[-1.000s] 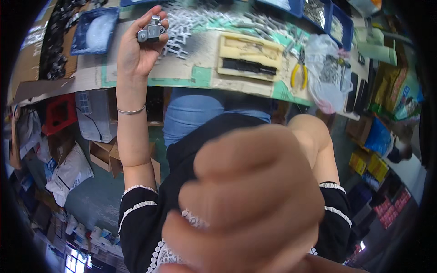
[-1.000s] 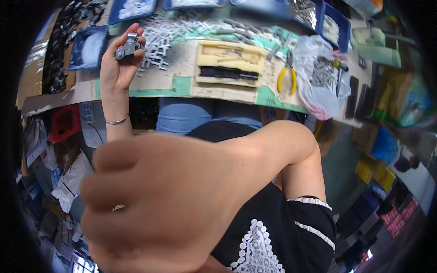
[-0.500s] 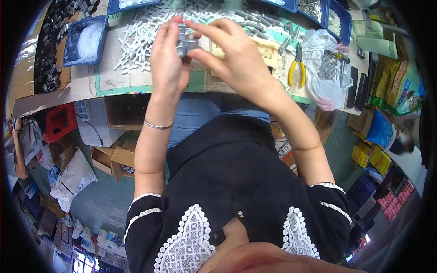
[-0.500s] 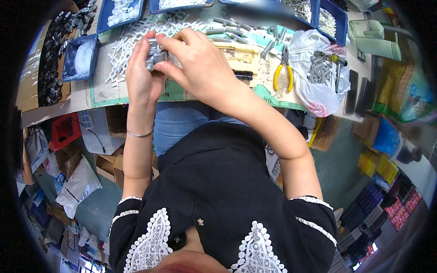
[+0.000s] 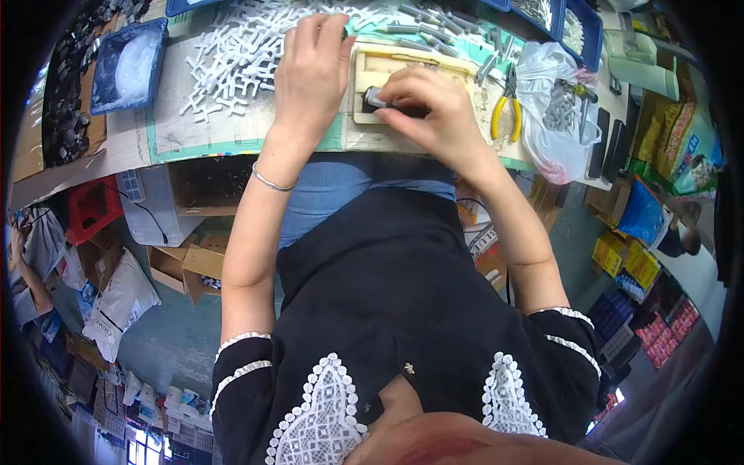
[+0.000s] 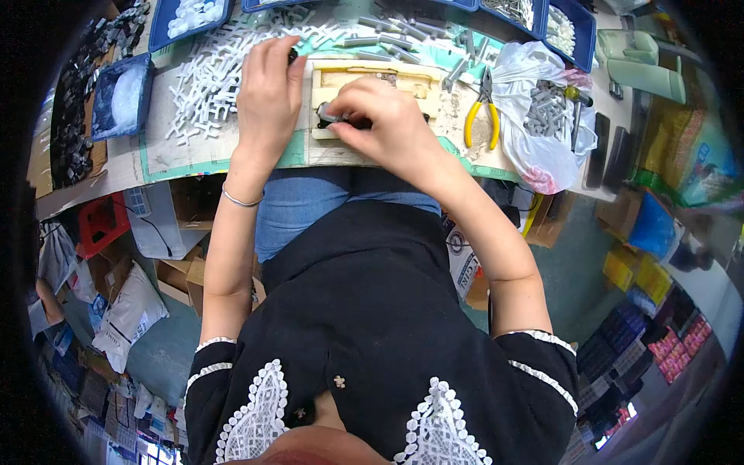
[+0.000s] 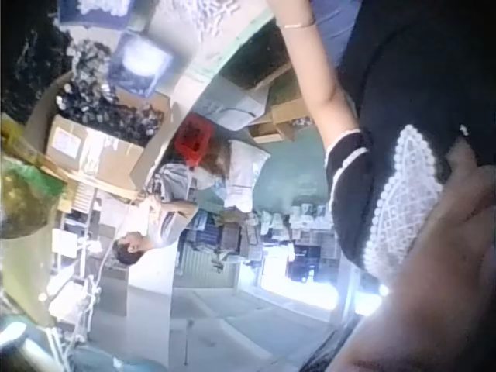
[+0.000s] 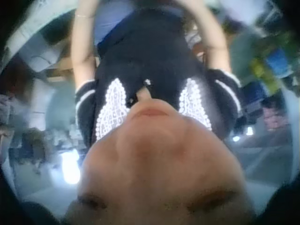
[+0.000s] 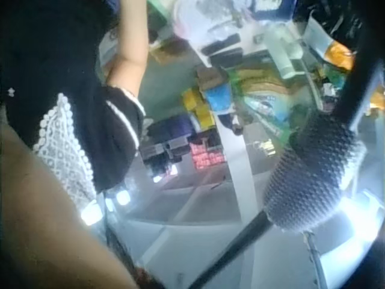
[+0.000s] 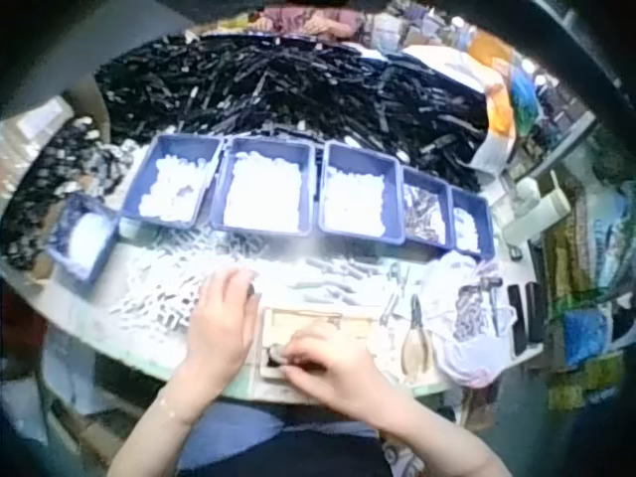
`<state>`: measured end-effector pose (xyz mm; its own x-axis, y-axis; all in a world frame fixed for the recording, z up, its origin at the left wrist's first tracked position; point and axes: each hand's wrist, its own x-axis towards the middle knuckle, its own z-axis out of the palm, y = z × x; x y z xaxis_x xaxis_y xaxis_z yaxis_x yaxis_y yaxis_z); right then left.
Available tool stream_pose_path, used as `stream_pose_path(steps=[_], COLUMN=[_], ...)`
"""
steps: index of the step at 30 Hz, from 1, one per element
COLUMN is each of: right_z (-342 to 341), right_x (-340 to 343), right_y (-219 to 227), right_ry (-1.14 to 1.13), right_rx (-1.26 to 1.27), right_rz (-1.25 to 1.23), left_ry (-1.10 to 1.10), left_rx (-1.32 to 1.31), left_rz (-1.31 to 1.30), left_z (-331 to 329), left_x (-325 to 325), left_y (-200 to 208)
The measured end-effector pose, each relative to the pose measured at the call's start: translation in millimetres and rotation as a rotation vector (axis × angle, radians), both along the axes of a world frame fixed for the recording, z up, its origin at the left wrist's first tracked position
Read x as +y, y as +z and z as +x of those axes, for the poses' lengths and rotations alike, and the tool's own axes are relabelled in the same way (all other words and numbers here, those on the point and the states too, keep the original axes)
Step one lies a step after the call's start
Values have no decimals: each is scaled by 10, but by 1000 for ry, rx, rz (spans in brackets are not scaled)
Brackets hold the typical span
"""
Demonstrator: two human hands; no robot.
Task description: The person assembles mechanical components by selecting plastic parts from trays, fitting small pieces together by hand, using pliers and a small mallet, and inserting the assemblies into black plastic housings.
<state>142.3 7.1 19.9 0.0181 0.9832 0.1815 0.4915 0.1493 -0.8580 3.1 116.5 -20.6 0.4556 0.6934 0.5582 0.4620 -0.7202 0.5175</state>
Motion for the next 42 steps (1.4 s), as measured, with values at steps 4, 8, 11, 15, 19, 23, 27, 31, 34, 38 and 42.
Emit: stream_pose_path(steps=[4, 8, 11, 15, 19, 23, 27, 31, 34, 38, 42], right_z=[15, 55, 54, 47, 212, 982, 1543, 2069, 2108, 2108, 2064], right_x=[-75, -126, -135, -180, -186, 69, 416, 568, 681, 694, 772], right_y=[-48, -238, -238, -238, -52, 143, 427, 129, 38, 62, 105], right_ry=[25, -36, -35, -44, -142, -355, -555, -539, -474, -442, -424], right_rx=[-477, -338, -386, -584, -518, -601, -862, -1208, -1216, -1236, -1102], right_rz=[232, 243, 298, 336, 346, 457, 296, -175, -167, -102, -206], left_ry=[-34, -75, -106, -270, -391, -417, -400, -471, -396, -340, -397], left_rx=[228, 212, 209, 144, 227, 159, 203, 279, 153, 152, 322], left_rz=[60, -23, 4, -56, 80, 79, 120, 123, 86, 105, 164], left_z=[-61, -119, -213, -362, -372, -340, -257, -69, 183, 771, 1454], left_x=[-58, -126, -152, -288, -423, -313, -332, -282, -28, 423, 720], left_y=[-20, 77, 129, 267, 156, 182, 295, 519, 658, 723, 535])
